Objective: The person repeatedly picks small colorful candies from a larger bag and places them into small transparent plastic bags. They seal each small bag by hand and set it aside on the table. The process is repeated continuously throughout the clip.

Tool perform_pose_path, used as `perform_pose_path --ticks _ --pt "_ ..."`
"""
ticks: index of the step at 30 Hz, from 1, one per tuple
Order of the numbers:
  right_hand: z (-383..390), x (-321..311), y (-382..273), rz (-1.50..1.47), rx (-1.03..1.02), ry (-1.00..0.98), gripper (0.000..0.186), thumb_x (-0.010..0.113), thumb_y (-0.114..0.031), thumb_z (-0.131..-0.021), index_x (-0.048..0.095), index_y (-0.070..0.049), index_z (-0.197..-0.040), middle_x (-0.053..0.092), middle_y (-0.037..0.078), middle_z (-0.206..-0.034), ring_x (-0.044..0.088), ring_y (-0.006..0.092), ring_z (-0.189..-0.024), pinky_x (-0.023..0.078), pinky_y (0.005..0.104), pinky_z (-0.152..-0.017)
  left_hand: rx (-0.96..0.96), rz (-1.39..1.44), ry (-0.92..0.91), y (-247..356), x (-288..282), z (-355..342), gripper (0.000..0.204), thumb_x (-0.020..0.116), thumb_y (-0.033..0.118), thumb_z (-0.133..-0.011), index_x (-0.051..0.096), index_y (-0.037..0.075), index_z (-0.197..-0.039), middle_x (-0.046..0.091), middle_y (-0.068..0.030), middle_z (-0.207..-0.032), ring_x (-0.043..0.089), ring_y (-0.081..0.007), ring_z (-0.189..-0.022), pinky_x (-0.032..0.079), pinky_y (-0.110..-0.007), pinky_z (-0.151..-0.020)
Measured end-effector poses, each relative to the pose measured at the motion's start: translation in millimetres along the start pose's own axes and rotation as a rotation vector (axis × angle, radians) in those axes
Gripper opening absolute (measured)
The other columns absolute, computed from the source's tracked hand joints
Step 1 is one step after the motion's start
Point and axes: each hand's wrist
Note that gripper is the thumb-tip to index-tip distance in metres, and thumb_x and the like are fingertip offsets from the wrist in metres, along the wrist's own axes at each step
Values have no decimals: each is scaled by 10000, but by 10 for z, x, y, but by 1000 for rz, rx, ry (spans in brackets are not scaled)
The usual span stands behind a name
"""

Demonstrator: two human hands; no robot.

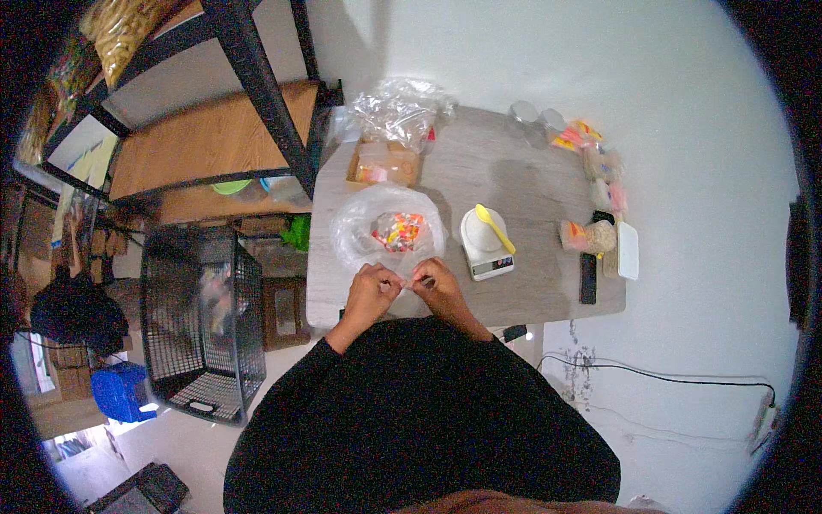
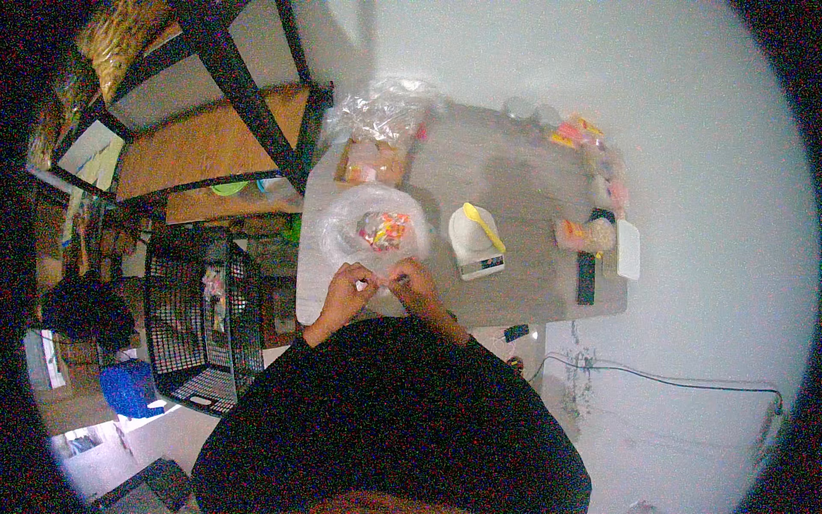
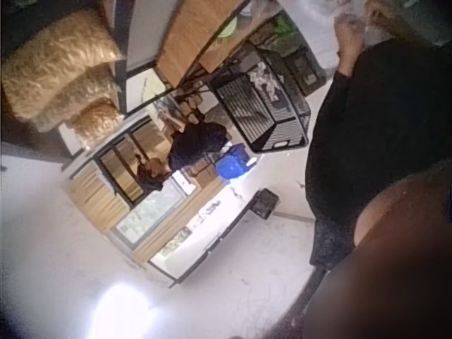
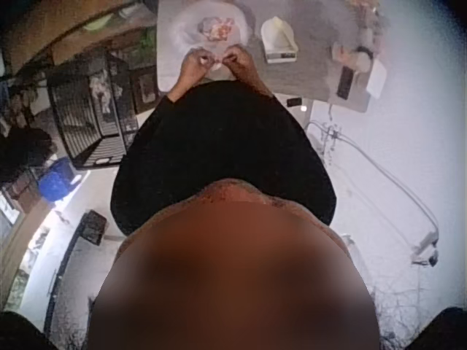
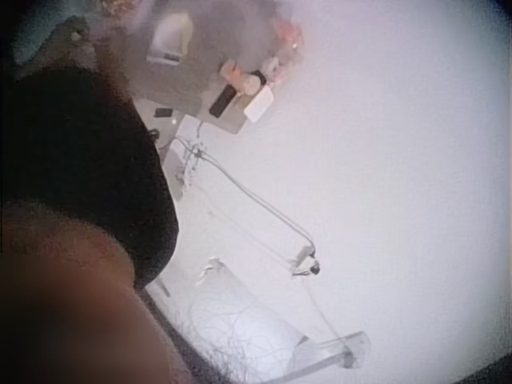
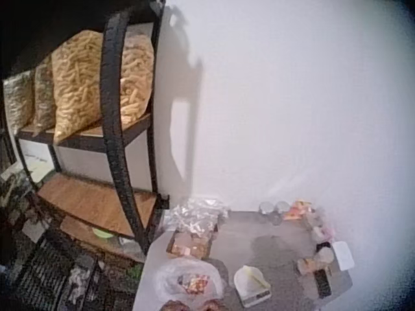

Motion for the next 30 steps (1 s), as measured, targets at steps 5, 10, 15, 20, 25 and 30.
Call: perform_pose_path --ticks 5,10,15,20,25,30 --pt "-14 -46 -34 215 19 196 148 605 -37 -736 514 -34 -853 543 93 -954 562 226 -846 472 328 -685 -2 -93 -46 54 43 -44 118 698 166 -705 657 55 -704 637 -77 -782 558 -290 -793 443 -390 -761" --pt "-32 -70 -132 286 -33 215 163 606 -36 -731 498 -36 -854 540 105 -949 567 247 -833 470 339 -686 47 -64 -25 103 14 -96 104 700 152 -702 650 60 -705 624 -77 -760 552 -287 -777 451 -385 -738" --pt "-53 -72 -146 286 61 169 179 617 -23 -739 503 -37 -876 539 105 -946 571 228 -819 468 313 -711 -35 26 -31 114 -77 -130 130 694 140 -714 637 25 -696 624 -88 -767 581 -280 -807 430 -386 -861" --pt "-85 -41 -24 -33 116 146 140 602 3 -785 509 -36 -882 547 68 -959 557 144 -837 461 277 -726 120 -6 69 171 -148 -169 392 755 235 -720 614 61 -1041 614 -121 -961 561 -317 -954 372 -418 -963" --pt "-60 -68 52 -209 248 48 119 586 5 -808 500 -33 -881 549 55 -985 543 118 -859 446 248 -737 228 26 32 142 -104 -212 569 764 233 -725 534 80 -1222 592 -150 -1107 534 -328 -1047 356 -437 -986" --pt "-38 -90 36 -57 188 92 121 591 -1 -794 502 -28 -873 552 73 -982 548 132 -857 455 256 -724 -121 118 -333 -20 -55 -222 598 769 209 -711 528 78 -1243 598 -151 -1104 533 -314 -1085 362 -429 -994"
Point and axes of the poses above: each hand's wrist, its own z-axis away from the middle knuckle, its own x-axis out of the palm, y = z × x
